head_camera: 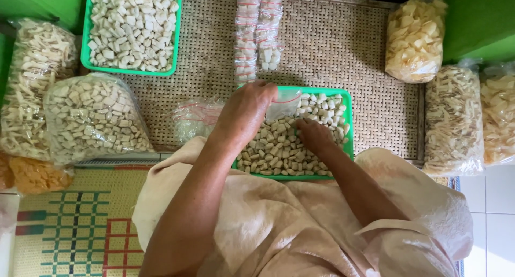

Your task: The person sits on a mat and repeatedly scoops small white food pieces from a green tray into small plastic bags, then places the filled bags in a stack. The workspace includes multiple trays and pre-filled bags of similar food items.

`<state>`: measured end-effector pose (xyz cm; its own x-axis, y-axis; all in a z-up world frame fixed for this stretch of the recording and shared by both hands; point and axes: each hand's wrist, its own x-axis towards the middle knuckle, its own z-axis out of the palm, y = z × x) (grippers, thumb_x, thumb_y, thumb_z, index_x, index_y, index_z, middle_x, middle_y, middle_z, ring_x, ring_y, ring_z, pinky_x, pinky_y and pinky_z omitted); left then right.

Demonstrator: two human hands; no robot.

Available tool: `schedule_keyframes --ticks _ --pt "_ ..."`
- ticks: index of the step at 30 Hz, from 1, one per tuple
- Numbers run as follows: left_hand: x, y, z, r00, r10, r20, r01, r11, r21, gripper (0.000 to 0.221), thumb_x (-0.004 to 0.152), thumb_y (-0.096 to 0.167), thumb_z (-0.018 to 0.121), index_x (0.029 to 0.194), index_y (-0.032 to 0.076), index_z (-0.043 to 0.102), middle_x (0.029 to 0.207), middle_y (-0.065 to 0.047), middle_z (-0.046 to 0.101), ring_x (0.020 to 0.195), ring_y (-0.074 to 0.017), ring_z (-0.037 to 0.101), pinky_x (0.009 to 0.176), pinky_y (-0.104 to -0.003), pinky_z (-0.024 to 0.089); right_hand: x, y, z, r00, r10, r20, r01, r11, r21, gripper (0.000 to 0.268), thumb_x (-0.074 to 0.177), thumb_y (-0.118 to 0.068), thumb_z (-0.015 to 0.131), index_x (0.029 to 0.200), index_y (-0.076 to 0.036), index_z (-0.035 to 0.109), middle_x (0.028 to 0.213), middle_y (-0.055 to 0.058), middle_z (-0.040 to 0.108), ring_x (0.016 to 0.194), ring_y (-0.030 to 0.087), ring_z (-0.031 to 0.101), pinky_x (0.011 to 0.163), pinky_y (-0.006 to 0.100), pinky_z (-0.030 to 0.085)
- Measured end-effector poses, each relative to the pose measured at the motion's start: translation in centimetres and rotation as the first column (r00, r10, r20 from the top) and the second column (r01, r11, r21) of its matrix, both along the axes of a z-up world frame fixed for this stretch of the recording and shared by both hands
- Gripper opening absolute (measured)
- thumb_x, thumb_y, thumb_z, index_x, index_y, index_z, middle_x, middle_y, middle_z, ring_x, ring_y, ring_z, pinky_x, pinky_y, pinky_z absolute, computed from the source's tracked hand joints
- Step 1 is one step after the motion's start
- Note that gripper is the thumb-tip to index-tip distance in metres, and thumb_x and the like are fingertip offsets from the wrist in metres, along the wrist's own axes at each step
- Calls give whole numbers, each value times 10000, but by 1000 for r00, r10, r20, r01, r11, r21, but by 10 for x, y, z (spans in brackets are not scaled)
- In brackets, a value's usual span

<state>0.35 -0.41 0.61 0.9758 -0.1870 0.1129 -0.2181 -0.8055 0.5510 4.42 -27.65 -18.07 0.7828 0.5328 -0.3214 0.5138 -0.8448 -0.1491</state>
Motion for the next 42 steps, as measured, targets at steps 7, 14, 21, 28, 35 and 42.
schedule_keyframes --ticks 7,14,21,28,35,42 --pt "5 -1 -5 1000 -19 -22 19 1000 1 189 918 -35 697 824 121 646 792 -81 641 751 -225 706 662 -335 617 28 5 69 934 -295 -203 358 792 495 287 946 -300 733 1164 -150 621 1075 126 724 1016 353 731 842 497 593" --pt "0 -10 -5 994 -99 55 102 993 -55 159 834 -17 755 780 94 654 786 -113 626 759 -341 708 629 -452 608 4 43 225 993 -105 -54 101 521 848 215 946 -37 748 1158 -16 716 1090 167 686 876 247 720 710 346 619" --pt "-9 -17 -5 990 -109 85 115 990 -78 193 836 28 768 763 123 616 763 -88 619 761 -341 713 636 -439 606 -15 62 262 976 97 196 -196 781 593 206 912 -60 776 1097 -19 698 966 175 719 905 330 753 724 420 625" --pt "-11 -15 -4 987 -109 118 121 988 -98 216 825 34 791 759 134 611 758 -70 631 759 -325 730 646 -429 611 -20 68 273 927 215 306 -331 853 404 65 947 -122 745 1002 -89 735 908 131 756 939 306 752 783 400 588" --pt "-7 -13 -3 986 -116 118 128 986 -103 224 820 41 802 763 145 611 762 -68 645 770 -324 740 665 -427 615 -17 66 268 903 241 355 -356 883 306 111 962 -192 729 1065 -179 767 991 63 759 1008 250 713 901 419 547" --pt "-7 -10 -3 998 -49 36 57 961 -271 183 859 39 755 797 125 606 768 -118 660 812 -364 735 680 -470 614 4 35 237 999 -27 19 6 714 700 317 928 -142 781 1224 -142 667 1095 84 742 1120 267 702 1010 455 538"
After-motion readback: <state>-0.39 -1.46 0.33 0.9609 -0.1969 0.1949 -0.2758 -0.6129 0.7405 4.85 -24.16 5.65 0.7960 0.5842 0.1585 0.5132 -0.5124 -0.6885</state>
